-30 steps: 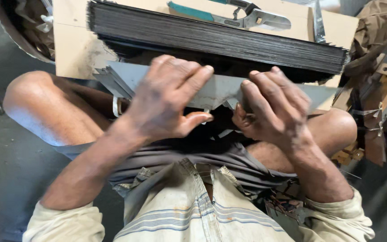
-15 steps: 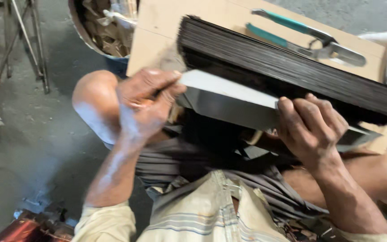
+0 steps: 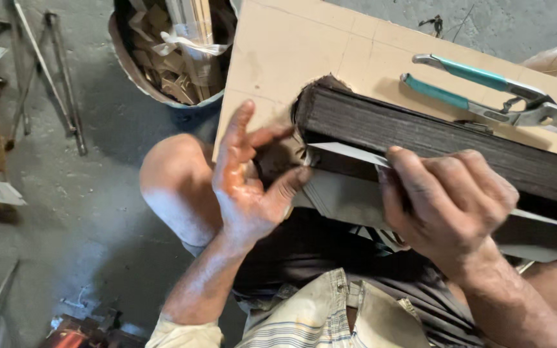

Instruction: The person sits on the floor with a stack of thin dark sheets on a cardboard board and uses a thin metal sheet to lift and separate individual sheets one at a time, placing each separated sheet onto a pile below the stack. The person repeats this separating and stacking action throughout the episode.

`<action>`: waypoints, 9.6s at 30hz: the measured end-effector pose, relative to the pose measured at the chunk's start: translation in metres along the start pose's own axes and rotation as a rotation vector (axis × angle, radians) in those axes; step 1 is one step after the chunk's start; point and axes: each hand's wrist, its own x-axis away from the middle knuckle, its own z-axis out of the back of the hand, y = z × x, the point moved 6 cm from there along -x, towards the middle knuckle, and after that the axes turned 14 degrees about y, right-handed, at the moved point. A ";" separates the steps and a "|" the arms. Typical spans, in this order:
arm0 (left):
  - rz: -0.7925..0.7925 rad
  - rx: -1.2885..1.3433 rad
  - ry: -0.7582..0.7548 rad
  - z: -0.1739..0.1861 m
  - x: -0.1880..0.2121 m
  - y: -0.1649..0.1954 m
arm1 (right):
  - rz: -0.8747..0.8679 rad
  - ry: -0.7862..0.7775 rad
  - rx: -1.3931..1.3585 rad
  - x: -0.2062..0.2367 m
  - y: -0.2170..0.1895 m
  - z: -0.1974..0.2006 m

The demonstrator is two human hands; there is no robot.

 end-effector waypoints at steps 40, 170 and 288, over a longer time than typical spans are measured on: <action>-0.282 -0.388 -0.026 -0.024 -0.030 0.000 | -0.129 -0.135 -0.068 0.057 -0.023 -0.029; -0.225 -0.476 0.188 -0.035 -0.003 0.029 | -0.188 0.100 0.255 0.159 0.127 0.055; -1.365 -0.845 -0.549 -0.187 0.113 0.056 | -0.184 0.169 -0.050 0.196 0.130 0.145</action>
